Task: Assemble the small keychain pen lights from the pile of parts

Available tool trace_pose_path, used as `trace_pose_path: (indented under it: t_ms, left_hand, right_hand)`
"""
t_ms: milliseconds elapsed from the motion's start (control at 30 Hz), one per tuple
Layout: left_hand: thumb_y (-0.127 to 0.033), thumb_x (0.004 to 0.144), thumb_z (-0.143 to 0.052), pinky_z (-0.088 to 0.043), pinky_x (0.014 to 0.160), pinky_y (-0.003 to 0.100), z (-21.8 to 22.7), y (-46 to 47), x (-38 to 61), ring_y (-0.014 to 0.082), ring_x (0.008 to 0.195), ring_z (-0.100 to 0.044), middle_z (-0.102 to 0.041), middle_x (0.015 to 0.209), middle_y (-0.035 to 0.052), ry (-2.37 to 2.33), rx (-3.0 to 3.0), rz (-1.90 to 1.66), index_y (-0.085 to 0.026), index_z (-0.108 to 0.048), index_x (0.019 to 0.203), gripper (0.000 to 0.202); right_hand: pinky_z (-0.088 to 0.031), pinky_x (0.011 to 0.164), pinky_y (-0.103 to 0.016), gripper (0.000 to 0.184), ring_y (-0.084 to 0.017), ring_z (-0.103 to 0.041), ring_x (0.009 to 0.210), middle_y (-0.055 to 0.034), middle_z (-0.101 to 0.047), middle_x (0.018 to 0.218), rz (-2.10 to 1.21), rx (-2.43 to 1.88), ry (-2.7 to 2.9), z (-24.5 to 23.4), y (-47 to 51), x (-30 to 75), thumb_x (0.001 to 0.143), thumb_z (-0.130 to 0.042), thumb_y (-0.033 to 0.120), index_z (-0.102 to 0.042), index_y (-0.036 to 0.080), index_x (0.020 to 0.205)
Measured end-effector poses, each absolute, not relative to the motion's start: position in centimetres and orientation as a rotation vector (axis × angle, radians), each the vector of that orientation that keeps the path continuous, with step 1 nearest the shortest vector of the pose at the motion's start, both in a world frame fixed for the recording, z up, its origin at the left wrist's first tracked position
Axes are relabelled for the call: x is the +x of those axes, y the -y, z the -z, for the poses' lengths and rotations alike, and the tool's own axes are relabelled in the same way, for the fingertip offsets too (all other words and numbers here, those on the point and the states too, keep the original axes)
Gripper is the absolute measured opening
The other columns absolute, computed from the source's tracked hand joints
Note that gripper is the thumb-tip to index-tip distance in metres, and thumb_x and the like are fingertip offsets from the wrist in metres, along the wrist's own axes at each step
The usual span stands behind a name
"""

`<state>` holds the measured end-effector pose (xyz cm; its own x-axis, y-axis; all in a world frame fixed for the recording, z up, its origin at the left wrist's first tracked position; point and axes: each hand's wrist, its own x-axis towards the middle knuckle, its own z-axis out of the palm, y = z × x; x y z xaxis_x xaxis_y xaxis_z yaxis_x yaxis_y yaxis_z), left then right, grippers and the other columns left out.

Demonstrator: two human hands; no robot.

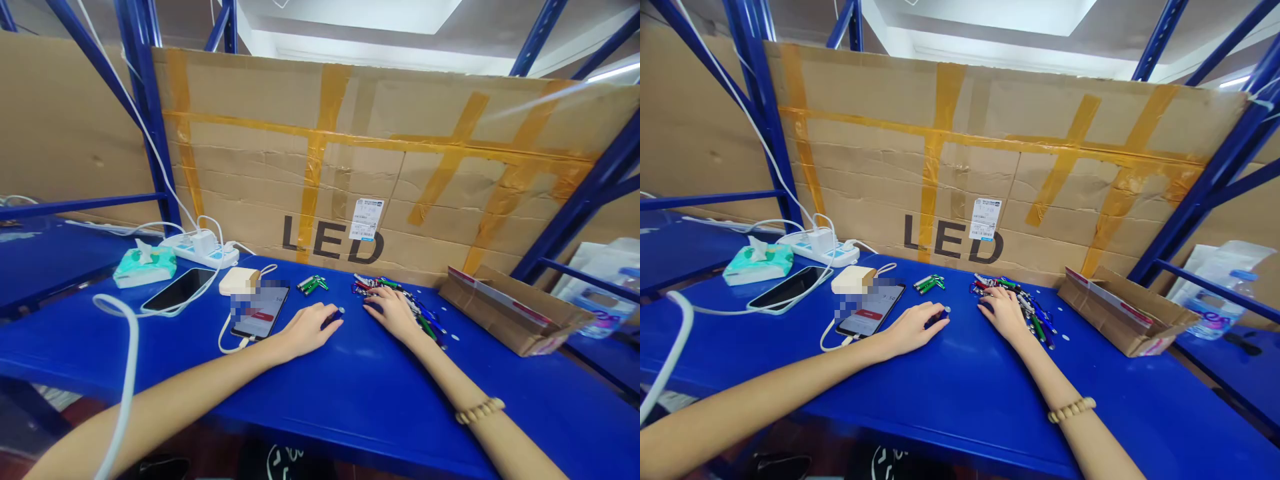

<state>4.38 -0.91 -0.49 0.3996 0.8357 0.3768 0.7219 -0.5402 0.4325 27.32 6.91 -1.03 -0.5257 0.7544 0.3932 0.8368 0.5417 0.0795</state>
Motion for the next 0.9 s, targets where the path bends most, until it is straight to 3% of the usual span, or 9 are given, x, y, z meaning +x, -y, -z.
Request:
trace_pose_path:
  t_ms: [400,633,800,900]
  left_hand:
    - [-0.030,0.086,-0.046,-0.043,0.060,0.019,0.0,2.6,5.1,0.0129,0.064,-0.057,-0.058,0.070,-0.0004,-1.298,2.491,-0.741,-0.020,-0.057,0.078,0.017]
    - [-0.028,0.082,-0.049,-0.037,0.049,0.016,-0.6,3.6,5.0,0.0092,0.051,-0.050,-0.060,0.060,-0.0027,-1.198,2.129,-0.736,-0.020,-0.055,0.074,0.013]
    - [-0.021,0.075,-0.052,-0.034,0.041,0.015,0.2,3.3,5.7,0.0078,0.042,-0.045,-0.065,0.058,-0.0003,-1.156,1.893,-0.748,-0.018,-0.057,0.069,0.008]
    - [-0.024,0.078,-0.048,-0.034,0.041,0.016,0.3,3.1,5.7,0.0079,0.040,-0.046,-0.068,0.058,0.0019,-1.154,1.752,-0.760,-0.016,-0.057,0.073,0.013]
  right_hand:
    - [-0.039,0.084,-0.042,0.023,-0.026,-0.053,0.104,-0.0077,-0.062,0.111,0.341,-1.358,2.371,1.6,-7.1,27.4,0.086,-0.050,0.034,-0.070,0.025,0.094]
    - [-0.043,0.084,-0.043,0.022,-0.027,-0.055,0.102,-0.0074,-0.063,0.108,0.170,-1.332,2.312,2.5,-7.6,27.5,0.083,-0.053,0.036,-0.071,0.026,0.089]
    - [-0.047,0.084,-0.043,0.028,-0.026,-0.058,0.096,-0.0088,-0.065,0.101,-0.014,-1.302,2.255,3.3,-8.1,27.2,0.083,-0.051,0.041,-0.071,0.023,0.093]
    - [-0.048,0.081,-0.041,0.031,-0.026,-0.059,0.093,-0.0074,-0.065,0.099,-0.041,-1.298,2.273,3.3,-8.2,27.1,0.085,-0.046,0.043,-0.071,0.025,0.089]
